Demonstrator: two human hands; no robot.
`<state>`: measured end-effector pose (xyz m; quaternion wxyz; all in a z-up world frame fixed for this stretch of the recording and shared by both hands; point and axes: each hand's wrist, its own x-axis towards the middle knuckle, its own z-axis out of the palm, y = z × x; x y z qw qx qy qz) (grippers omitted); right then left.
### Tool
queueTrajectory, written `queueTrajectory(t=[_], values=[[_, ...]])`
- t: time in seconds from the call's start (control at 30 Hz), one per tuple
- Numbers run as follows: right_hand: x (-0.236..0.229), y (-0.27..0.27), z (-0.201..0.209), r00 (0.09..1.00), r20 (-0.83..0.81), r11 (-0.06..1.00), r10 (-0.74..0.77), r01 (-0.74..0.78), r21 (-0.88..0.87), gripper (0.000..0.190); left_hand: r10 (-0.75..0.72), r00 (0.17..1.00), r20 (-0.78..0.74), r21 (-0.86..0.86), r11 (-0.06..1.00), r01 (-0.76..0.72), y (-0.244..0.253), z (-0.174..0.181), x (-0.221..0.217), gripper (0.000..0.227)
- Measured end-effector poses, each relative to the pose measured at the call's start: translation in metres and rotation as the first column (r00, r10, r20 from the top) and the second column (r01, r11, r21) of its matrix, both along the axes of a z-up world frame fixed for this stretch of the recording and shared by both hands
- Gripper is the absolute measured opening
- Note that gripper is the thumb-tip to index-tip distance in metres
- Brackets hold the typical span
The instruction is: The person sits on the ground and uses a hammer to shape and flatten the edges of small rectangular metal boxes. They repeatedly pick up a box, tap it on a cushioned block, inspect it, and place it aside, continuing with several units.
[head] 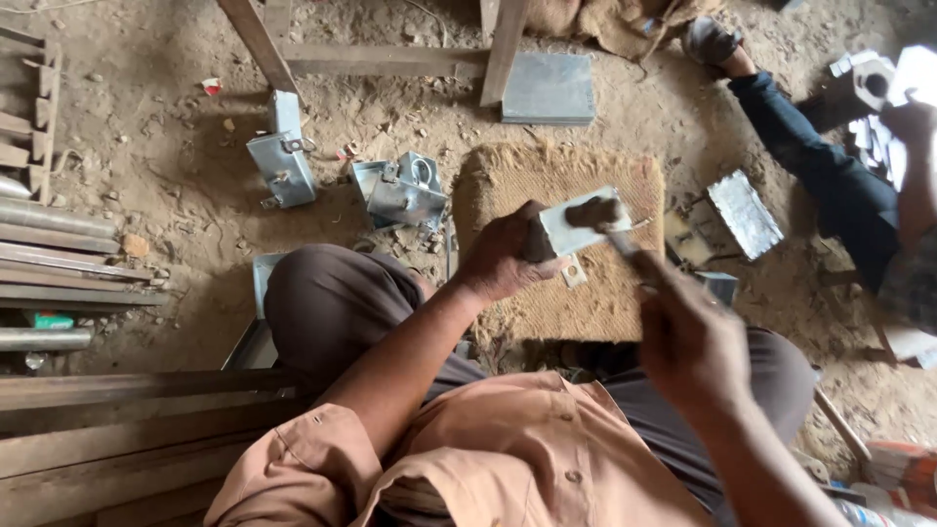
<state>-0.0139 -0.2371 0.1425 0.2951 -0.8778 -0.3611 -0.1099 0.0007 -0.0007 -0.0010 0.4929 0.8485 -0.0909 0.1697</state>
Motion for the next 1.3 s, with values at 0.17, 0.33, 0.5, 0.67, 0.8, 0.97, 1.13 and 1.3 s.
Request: queueTrajectory(t=[0.17,0.33,0.5,0.67,0.8,0.97,1.13,1.3], values=[[0.002,-0.002,0.01,0.999,0.036,0.995,0.005,-0.009,0.098,0.039,-0.013,0.995,-0.1,-0.057,0.998,0.007,0.005,-0.001,0.004,0.058],[0.006,0.007,0.001,0.988,-0.157,0.995,-0.001,-0.014,-0.094,0.048,0.016,0.999,-0.036,0.194,0.981,-0.009,-0.002,-0.012,0.007,0.061],[0.002,0.002,-0.001,0.995,0.07,0.978,-0.074,0.059,0.202,0.043,-0.043,0.994,-0.1,-0.162,0.986,0.026,-0.002,-0.009,-0.007,0.061],[0.015,0.021,-0.005,0.993,-0.114,0.998,-0.022,0.015,-0.06,0.046,-0.058,0.99,-0.13,-0.135,0.99,0.04,-0.001,0.014,0.001,0.065],[0.014,0.014,-0.006,0.996,0.017,0.979,0.084,-0.085,0.185,0.042,-0.049,0.993,-0.108,-0.149,0.988,0.033,0.004,0.003,-0.001,0.062],[0.016,0.02,-0.017,0.996,-0.066,0.995,0.054,-0.047,0.092,0.047,-0.007,1.0,-0.004,0.001,1.0,0.007,0.002,0.003,0.001,0.063],[0.029,-0.006,-0.007,0.983,-0.157,0.99,-0.101,0.115,0.084,0.043,-0.046,0.994,-0.102,-0.17,0.985,0.028,-0.001,0.012,-0.008,0.056],[0.032,-0.019,-0.005,0.991,-0.068,0.844,-0.119,0.137,0.518,0.042,-0.008,0.995,0.098,0.068,0.998,0.001,0.0,0.007,0.0,0.05]])
